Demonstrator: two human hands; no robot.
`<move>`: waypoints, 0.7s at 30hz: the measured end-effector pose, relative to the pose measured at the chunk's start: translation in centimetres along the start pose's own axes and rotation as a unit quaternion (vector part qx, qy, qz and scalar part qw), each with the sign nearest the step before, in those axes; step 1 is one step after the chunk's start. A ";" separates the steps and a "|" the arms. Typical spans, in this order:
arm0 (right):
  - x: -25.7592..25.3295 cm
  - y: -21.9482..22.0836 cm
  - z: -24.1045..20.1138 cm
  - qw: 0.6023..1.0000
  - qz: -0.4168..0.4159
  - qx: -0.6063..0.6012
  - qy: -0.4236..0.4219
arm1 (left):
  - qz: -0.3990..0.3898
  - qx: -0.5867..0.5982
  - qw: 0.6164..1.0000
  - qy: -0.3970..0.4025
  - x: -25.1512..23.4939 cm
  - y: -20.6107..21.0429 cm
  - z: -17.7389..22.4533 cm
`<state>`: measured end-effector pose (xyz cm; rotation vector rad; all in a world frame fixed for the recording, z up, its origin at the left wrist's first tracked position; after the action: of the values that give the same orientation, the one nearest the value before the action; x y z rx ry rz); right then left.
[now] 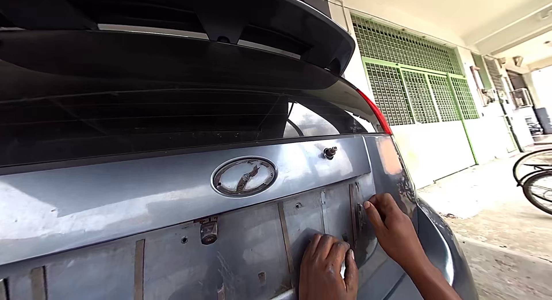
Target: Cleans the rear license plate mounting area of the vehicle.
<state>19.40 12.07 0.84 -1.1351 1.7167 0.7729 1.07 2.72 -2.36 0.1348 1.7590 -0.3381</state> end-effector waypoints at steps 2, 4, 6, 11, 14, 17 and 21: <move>-0.3 0.3 -0.1 0.994 -0.054 0.086 -0.041 | 0.004 -0.002 1.000 0.001 0.1 0.1 0.0; -0.6 0.2 -1.0 0.976 -0.101 0.185 -0.050 | 0.005 -0.006 1.000 0.005 0.1 0.1 0.0; -0.8 0.0 -1.9 0.957 -0.118 0.260 -0.058 | 0.003 -0.011 1.000 0.008 0.1 0.2 0.0; -1.6 -1.2 -1.8 0.945 -0.093 0.284 -0.133 | 0.004 -0.016 1.000 0.005 0.1 0.2 0.0; -2.1 -4.4 -1.9 0.958 -0.068 0.240 -0.140 | 0.014 -0.062 0.998 -0.002 -0.6 0.7 0.4; -1.4 -6.2 -2.1 0.970 -0.120 0.176 -0.120 | -0.020 -0.120 0.993 0.009 -3.1 1.9 1.9; 2.6 -7.9 -2.5 0.977 -0.198 0.055 -0.055 | -0.142 -0.067 0.987 -0.026 -7.7 3.0 2.4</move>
<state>25.44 6.01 -0.68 -1.2802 1.3638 0.4755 5.78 5.56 4.26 -0.2216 1.7453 -0.4228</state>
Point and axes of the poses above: each hand's wrist, its own x-axis away from the middle knuckle, its own y-axis out of the palm, z = x × y, the point moved 5 cm from there along -x, towards the middle knuckle, and after that the axes turned 14 degrees about -x, right-handed, at the moved point
